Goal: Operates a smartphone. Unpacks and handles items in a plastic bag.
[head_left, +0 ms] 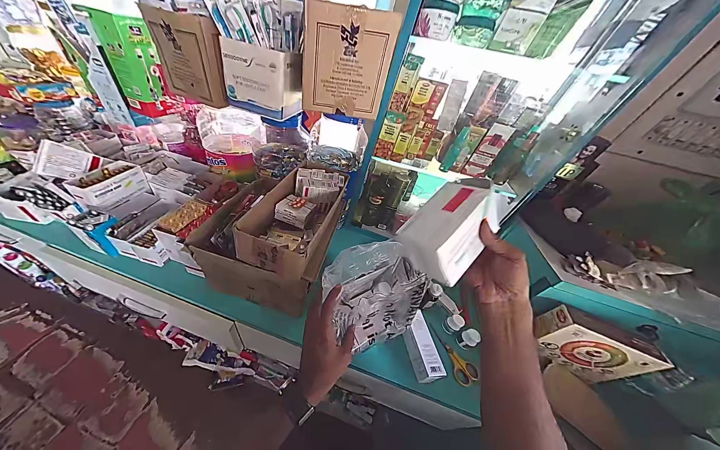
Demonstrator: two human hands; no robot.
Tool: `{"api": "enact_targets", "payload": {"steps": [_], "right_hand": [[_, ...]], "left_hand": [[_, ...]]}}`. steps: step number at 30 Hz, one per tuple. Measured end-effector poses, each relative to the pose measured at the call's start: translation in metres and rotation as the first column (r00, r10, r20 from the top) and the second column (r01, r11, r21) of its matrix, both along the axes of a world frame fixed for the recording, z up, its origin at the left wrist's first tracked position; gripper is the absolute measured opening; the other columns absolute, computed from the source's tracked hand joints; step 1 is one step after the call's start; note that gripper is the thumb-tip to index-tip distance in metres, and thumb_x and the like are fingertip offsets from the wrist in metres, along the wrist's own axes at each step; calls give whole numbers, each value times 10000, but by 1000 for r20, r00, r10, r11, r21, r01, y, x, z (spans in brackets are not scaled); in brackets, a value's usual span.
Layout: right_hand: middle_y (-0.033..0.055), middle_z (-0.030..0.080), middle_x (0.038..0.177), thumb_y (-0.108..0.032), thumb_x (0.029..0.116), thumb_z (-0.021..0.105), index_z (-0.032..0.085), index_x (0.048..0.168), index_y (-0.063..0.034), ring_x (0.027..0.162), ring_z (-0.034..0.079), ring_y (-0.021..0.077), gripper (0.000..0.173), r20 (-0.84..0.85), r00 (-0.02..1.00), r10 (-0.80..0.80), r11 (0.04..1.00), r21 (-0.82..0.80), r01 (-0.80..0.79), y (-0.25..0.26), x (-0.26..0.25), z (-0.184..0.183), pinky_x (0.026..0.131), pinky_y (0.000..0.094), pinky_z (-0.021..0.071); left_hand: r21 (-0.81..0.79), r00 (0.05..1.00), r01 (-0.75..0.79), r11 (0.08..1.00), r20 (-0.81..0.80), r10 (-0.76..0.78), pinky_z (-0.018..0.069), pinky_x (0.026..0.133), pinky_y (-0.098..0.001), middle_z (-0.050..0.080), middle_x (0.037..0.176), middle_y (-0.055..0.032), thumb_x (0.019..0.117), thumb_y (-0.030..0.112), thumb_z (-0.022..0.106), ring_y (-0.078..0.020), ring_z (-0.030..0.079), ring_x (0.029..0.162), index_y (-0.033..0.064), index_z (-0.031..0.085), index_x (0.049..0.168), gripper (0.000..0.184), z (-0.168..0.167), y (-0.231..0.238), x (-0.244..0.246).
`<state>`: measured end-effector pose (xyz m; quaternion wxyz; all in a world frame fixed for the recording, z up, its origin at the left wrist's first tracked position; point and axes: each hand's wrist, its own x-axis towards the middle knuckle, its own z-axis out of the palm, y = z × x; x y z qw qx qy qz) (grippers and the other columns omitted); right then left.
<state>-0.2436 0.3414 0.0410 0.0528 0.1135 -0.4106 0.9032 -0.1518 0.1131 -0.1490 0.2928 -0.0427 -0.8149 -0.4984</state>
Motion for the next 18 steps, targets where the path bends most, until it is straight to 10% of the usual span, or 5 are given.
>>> {"api": "enact_targets", "payload": {"steps": [5,10,14,18], "right_hand": [[96,684,1139,-134,1064,410,509,1292,-112,1047,704,220,249,31,938,-345,937,-56,346,39,-19,6,882,462,609],[198,576,1239,68,876,686,291,1483,-27,1035,673,284,731,-52,722,-690,695,232,681,58,-70,-59,828,479,617],[259,521,1338,17,836,777,279,1502,22,1147,623,313,832,52,600,-798,577,353,736,68,-112,-119,907,461,588],[259,488,1446,-135,953,701,296,1538,6,1261,567,349,725,380,566,-732,681,376,628,82,-136,-161,990,522,536]], "left_hand": [[16,998,-41,999,-50,42,480,1060,-500,564,1383,-245,864,66,603,-369,557,1277,8,496,1448,597,-9,-5,1],[59,980,-96,994,-170,104,508,1027,-426,615,1280,-253,843,-50,534,-311,607,1211,-72,543,1314,472,-12,-11,-4],[35,976,-140,990,-163,144,519,1014,-428,633,1260,-248,872,-34,554,-308,624,1189,-70,562,1303,433,-10,-20,-3],[-6,972,-155,988,-181,152,520,1012,-437,634,1253,-250,877,9,565,-337,622,1184,-19,621,1283,411,-10,-25,-2]]}}
